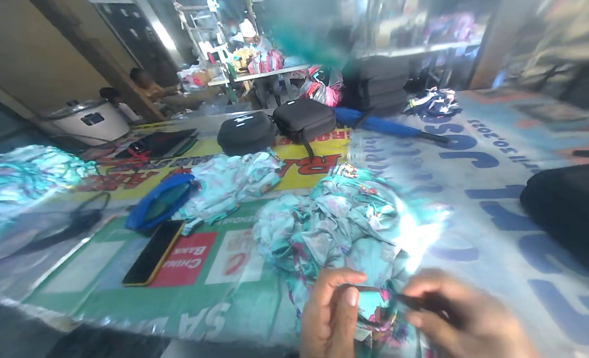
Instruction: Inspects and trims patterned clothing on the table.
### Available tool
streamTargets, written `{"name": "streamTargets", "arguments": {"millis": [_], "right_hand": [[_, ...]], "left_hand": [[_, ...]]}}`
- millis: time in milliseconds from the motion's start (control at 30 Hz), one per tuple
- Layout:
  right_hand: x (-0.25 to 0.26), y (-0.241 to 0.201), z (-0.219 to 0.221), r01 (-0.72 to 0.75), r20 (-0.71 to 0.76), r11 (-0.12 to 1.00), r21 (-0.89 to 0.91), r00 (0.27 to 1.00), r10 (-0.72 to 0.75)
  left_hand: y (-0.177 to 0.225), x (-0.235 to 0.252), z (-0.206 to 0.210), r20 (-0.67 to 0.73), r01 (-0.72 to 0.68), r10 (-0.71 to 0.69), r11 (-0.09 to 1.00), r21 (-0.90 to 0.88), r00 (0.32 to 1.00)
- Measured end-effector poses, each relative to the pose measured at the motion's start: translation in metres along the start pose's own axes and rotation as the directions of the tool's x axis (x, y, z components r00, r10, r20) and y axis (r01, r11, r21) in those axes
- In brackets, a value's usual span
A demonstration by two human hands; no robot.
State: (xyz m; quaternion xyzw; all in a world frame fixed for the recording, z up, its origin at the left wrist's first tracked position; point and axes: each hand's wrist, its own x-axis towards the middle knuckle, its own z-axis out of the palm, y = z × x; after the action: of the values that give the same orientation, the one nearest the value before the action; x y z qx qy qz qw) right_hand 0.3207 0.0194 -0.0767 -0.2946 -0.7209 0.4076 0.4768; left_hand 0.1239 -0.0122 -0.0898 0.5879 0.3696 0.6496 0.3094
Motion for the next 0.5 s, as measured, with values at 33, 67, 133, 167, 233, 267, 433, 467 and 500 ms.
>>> {"name": "streamTargets", "arguments": {"millis": [33, 67, 133, 167, 233, 267, 433, 467, 500], "right_hand": [[0.002, 0.002, 0.001, -0.06, 0.007, 0.986, 0.156, 0.998, 0.06], [0.005, 0.006, 0.002, -0.095, 0.026, 0.963, 0.253, 0.995, 0.092], [0.011, 0.014, 0.009, -0.11, 0.069, 0.942, 0.318, 0.993, 0.093], [0.013, 0.018, 0.014, -0.097, 0.077, 0.946, 0.308, 0.994, 0.076], [0.017, 0.022, 0.021, -0.062, 0.046, 0.958, 0.281, 0.998, 0.051], [0.019, 0.022, 0.021, -0.06, 0.006, 0.956, 0.287, 0.998, 0.061], [0.028, 0.025, 0.007, -0.031, -0.195, 0.914, 0.405, 0.973, 0.119], [0.027, 0.028, 0.004, -0.035, -0.15, 0.94, 0.339, 0.984, 0.091], [0.025, 0.03, 0.001, -0.038, -0.061, 0.968, 0.247, 0.997, 0.055]], "left_hand": [[-0.001, 0.0, 0.0, 0.004, -0.004, 0.004, 1.0, 0.002, 1.0], [-0.002, -0.001, 0.0, 0.006, -0.006, 0.006, 1.0, 0.007, 1.0], [-0.004, -0.001, 0.0, 0.01, -0.008, 0.008, 1.0, 0.019, 1.0], [-0.005, -0.001, 0.001, 0.013, -0.009, 0.008, 1.0, 0.023, 1.0], [-0.007, -0.001, 0.0, 0.013, -0.013, 0.013, 0.999, 0.033, 1.0], [-0.008, 0.0, -0.001, 0.015, -0.018, 0.018, 0.999, 0.037, 1.0], [-0.014, 0.002, -0.009, -0.004, -0.044, 0.044, 0.998, 0.043, 0.999], [-0.015, 0.002, -0.011, -0.008, -0.039, 0.04, 0.999, 0.03, 0.999], [-0.016, 0.003, -0.011, -0.012, -0.031, 0.032, 0.999, 0.017, 0.999]]}}
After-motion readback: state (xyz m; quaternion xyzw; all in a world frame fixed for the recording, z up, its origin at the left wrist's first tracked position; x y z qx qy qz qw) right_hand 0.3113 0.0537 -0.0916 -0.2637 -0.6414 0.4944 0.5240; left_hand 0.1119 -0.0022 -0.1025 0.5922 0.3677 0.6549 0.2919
